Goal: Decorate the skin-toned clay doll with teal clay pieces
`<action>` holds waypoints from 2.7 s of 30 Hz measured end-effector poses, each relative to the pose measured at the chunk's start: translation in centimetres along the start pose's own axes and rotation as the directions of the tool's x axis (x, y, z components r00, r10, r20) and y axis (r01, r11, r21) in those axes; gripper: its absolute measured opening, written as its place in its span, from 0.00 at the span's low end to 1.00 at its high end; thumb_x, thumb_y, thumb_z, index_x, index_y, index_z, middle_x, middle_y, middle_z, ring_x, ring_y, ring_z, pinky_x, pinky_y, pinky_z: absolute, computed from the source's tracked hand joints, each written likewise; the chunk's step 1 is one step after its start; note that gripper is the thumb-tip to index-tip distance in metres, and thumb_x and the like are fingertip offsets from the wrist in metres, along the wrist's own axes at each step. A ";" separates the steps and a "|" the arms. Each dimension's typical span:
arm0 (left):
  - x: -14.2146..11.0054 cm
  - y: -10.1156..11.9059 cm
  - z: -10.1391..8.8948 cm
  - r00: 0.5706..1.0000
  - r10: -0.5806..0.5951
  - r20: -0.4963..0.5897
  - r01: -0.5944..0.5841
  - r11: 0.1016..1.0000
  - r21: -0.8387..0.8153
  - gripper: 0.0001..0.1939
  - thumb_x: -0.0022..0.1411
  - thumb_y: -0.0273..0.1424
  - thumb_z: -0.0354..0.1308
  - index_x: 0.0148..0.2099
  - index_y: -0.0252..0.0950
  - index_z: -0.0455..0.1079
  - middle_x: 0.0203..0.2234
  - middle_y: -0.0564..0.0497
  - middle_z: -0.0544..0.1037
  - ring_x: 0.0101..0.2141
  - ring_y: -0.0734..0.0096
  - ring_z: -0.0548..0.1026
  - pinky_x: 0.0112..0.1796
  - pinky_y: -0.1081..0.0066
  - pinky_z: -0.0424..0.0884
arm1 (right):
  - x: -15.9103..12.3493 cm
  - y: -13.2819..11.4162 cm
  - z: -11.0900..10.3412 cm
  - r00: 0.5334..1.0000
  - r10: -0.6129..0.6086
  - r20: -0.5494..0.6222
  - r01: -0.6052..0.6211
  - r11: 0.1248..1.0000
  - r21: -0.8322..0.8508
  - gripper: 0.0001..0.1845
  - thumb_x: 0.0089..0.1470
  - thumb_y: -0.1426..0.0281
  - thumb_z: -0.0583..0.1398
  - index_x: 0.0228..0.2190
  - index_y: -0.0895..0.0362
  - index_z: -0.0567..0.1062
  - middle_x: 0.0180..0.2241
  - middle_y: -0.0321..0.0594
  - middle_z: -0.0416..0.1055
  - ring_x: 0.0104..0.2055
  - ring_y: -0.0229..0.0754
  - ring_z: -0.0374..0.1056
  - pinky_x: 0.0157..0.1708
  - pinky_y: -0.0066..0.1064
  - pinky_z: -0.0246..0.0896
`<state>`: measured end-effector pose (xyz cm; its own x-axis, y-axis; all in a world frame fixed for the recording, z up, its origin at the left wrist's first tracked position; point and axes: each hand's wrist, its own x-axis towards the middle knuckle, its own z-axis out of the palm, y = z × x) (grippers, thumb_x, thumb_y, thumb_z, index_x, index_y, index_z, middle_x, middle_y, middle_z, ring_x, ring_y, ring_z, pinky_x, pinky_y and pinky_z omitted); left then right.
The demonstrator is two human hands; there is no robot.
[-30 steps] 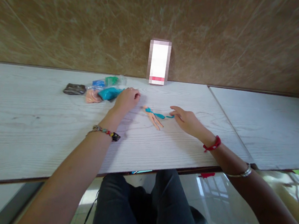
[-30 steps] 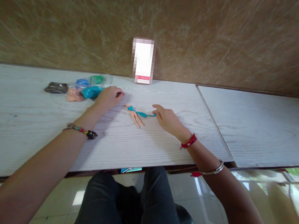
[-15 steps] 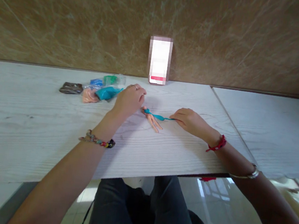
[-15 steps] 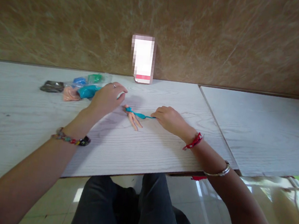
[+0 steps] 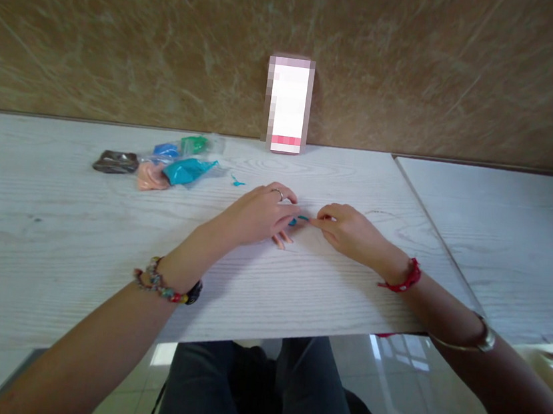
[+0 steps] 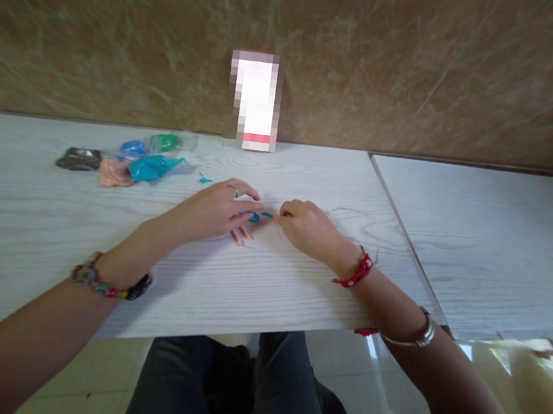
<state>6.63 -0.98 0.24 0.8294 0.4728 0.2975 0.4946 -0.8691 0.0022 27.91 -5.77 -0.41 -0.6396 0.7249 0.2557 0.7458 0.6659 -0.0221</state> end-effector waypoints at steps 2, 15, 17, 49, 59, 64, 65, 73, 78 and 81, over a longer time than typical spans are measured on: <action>0.1 0.1 0.1 1.000 0.016 0.009 -0.016 1.000 0.003 0.12 0.62 0.30 0.50 0.43 0.37 0.73 0.42 0.46 0.73 0.45 0.65 0.68 0.44 0.65 0.68 | 0.0 -0.2 0.0 1.000 0.019 -0.003 -0.019 1.000 0.005 0.15 0.53 0.80 0.52 0.36 0.60 0.78 0.36 0.47 0.73 0.36 0.42 0.66 0.35 0.34 0.60; 0.0 1.0 0.3 0.994 0.011 0.109 -0.015 0.999 0.038 0.14 0.66 0.36 0.45 0.45 0.41 0.71 0.50 0.46 0.69 0.52 0.64 0.63 0.48 0.64 0.64 | -0.3 0.6 0.0 0.996 0.076 -0.045 -0.068 0.984 0.164 0.17 0.55 0.78 0.51 0.43 0.61 0.75 0.35 0.44 0.75 0.38 0.41 0.67 0.39 0.33 0.61; 0.1 1.1 0.3 0.993 0.008 0.117 -0.012 0.999 0.035 0.14 0.66 0.37 0.45 0.45 0.41 0.71 0.50 0.46 0.69 0.52 0.63 0.63 0.48 0.64 0.64 | -0.4 0.5 -0.4 0.998 0.066 -0.014 -0.064 0.993 0.102 0.17 0.55 0.78 0.52 0.42 0.60 0.75 0.35 0.45 0.75 0.38 0.41 0.67 0.38 0.33 0.60; 0.3 0.0 -1.1 0.976 -0.185 -0.112 0.187 0.982 0.008 0.14 0.64 0.30 0.46 0.39 0.31 0.73 0.44 0.41 0.73 0.48 0.60 0.67 0.46 0.58 0.67 | 0.0 -0.2 0.2 0.994 0.111 -0.008 -0.111 0.993 0.050 0.22 0.50 0.84 0.48 0.38 0.57 0.77 0.38 0.45 0.71 0.37 0.40 0.64 0.37 0.32 0.56; 0.4 0.6 -0.8 0.987 -0.153 -0.039 0.154 0.988 0.002 0.12 0.63 0.29 0.48 0.39 0.32 0.73 0.42 0.42 0.74 0.48 0.61 0.67 0.46 0.60 0.67 | 0.3 0.8 0.2 0.987 0.150 -0.051 -0.125 0.935 0.332 0.20 0.51 0.81 0.48 0.38 0.59 0.76 0.35 0.43 0.73 0.37 0.38 0.66 0.37 0.30 0.60; 0.5 0.5 -0.4 0.992 -0.122 -0.036 0.122 0.992 0.004 0.13 0.63 0.28 0.48 0.41 0.32 0.73 0.43 0.42 0.74 0.48 0.62 0.67 0.45 0.61 0.67 | 0.7 0.0 0.3 0.997 0.073 0.015 -0.074 0.991 0.113 0.18 0.53 0.80 0.49 0.38 0.58 0.76 0.35 0.45 0.73 0.38 0.41 0.66 0.38 0.33 0.58; 0.5 0.5 -0.3 0.994 -0.103 -0.031 0.102 0.995 -0.007 0.13 0.63 0.28 0.48 0.42 0.33 0.73 0.43 0.43 0.74 0.48 0.63 0.67 0.45 0.62 0.67 | 0.8 -0.1 0.3 0.998 0.067 0.020 -0.068 0.994 0.091 0.17 0.54 0.79 0.49 0.38 0.59 0.76 0.35 0.45 0.73 0.38 0.42 0.66 0.38 0.33 0.58; 0.2 0.0 0.4 0.997 0.017 0.078 -0.016 1.000 -0.020 0.15 0.65 0.34 0.46 0.41 0.41 0.75 0.48 0.48 0.71 0.50 0.66 0.64 0.49 0.64 0.63 | 0.5 -0.1 0.0 1.000 0.029 0.006 -0.030 0.999 0.018 0.15 0.55 0.79 0.50 0.36 0.60 0.75 0.33 0.44 0.74 0.37 0.40 0.66 0.38 0.32 0.56; 0.3 0.2 0.3 0.996 -0.003 0.093 0.003 1.000 -0.009 0.13 0.65 0.35 0.47 0.42 0.41 0.73 0.47 0.48 0.72 0.49 0.67 0.65 0.49 0.65 0.63 | 0.4 0.1 -0.3 0.992 0.104 -0.065 -0.103 0.994 0.028 0.17 0.56 0.79 0.49 0.39 0.60 0.75 0.34 0.45 0.75 0.36 0.41 0.67 0.37 0.33 0.57; 0.4 0.3 0.1 0.996 -0.020 0.089 0.021 1.000 -0.014 0.14 0.65 0.36 0.47 0.45 0.39 0.72 0.46 0.46 0.72 0.48 0.66 0.66 0.48 0.65 0.64 | 0.2 0.2 -0.6 0.994 0.089 -0.059 -0.085 0.994 0.064 0.18 0.56 0.79 0.49 0.40 0.59 0.76 0.35 0.45 0.74 0.38 0.42 0.66 0.38 0.33 0.58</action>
<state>7.16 -1.06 0.24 0.8393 0.5010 0.2109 0.5085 -0.8608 0.0214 28.08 -5.58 0.21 -0.5589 0.7695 0.3092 0.7840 0.6117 -0.1053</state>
